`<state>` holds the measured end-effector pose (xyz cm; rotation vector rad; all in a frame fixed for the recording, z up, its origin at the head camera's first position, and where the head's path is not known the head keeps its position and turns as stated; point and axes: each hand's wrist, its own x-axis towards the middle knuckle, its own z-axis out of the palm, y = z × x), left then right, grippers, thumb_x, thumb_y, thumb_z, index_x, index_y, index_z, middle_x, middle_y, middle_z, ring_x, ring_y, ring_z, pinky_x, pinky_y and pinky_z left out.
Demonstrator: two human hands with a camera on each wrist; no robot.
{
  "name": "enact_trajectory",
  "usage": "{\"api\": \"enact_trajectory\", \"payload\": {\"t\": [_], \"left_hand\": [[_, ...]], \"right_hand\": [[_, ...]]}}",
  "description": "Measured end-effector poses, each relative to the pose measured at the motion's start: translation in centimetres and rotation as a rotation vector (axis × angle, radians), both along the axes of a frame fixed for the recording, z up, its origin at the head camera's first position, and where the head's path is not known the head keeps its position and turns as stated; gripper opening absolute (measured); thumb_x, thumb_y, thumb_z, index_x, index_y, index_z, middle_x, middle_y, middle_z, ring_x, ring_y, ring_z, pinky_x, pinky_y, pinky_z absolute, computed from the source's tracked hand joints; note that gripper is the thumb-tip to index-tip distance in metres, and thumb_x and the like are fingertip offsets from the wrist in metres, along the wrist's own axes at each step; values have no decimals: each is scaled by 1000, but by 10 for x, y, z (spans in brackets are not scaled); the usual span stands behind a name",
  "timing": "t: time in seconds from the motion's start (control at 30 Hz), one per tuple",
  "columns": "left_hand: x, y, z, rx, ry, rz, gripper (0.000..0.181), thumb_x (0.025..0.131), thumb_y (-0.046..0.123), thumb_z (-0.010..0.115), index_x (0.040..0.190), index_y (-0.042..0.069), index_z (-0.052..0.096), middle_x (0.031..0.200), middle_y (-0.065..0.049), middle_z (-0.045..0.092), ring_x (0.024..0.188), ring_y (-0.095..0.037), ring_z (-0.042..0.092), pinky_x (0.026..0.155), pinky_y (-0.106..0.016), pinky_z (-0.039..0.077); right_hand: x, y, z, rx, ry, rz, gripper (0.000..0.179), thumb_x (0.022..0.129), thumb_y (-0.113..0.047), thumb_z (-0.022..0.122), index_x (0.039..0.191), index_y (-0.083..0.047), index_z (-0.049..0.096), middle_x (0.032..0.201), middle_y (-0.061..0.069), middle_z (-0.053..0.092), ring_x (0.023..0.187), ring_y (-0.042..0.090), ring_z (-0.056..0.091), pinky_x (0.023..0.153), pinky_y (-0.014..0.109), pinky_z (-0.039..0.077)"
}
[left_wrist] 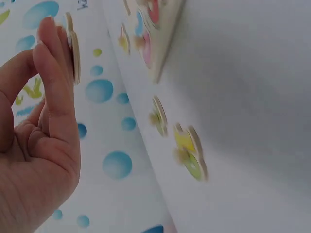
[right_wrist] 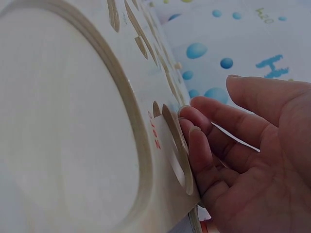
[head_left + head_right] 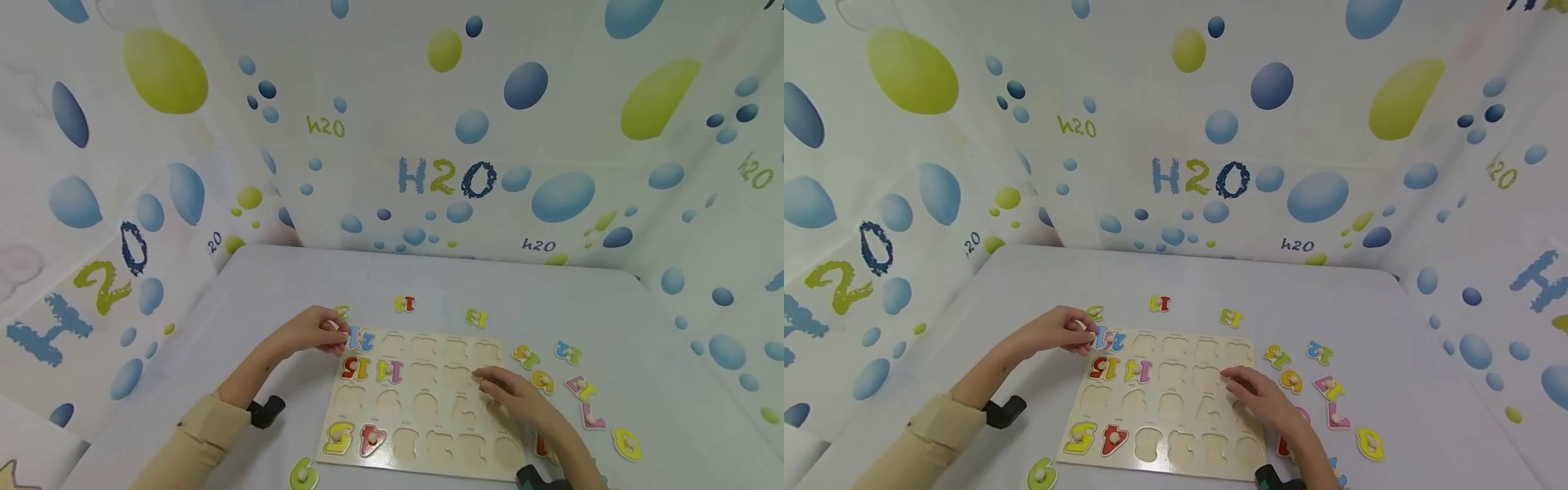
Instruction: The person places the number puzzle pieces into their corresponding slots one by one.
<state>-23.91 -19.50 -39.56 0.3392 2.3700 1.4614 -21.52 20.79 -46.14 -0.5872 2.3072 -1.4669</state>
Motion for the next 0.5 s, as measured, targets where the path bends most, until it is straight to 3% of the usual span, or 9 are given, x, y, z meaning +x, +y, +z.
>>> {"api": "enact_trajectory", "payload": {"t": [0.3,0.5], "left_hand": [[-27,54,5,-68,-8,-40,12,89,9,64,94,-1,64,69,-8,65,65,-26,64,64,-30,53],[-37,84,3,44,-56,-88,9,88,2,63,92,-6,61,70,-11,66,64,-21,66,70,-37,55]], "right_hand": [[-1,1,4,11,46,11,34,99,-18,50,125,4,53,115,16,59,102,28,56,78,28,50],[0,5,3,-5,28,21,35,99,-20,48,126,3,53,111,13,62,100,26,58,79,29,49]]}}
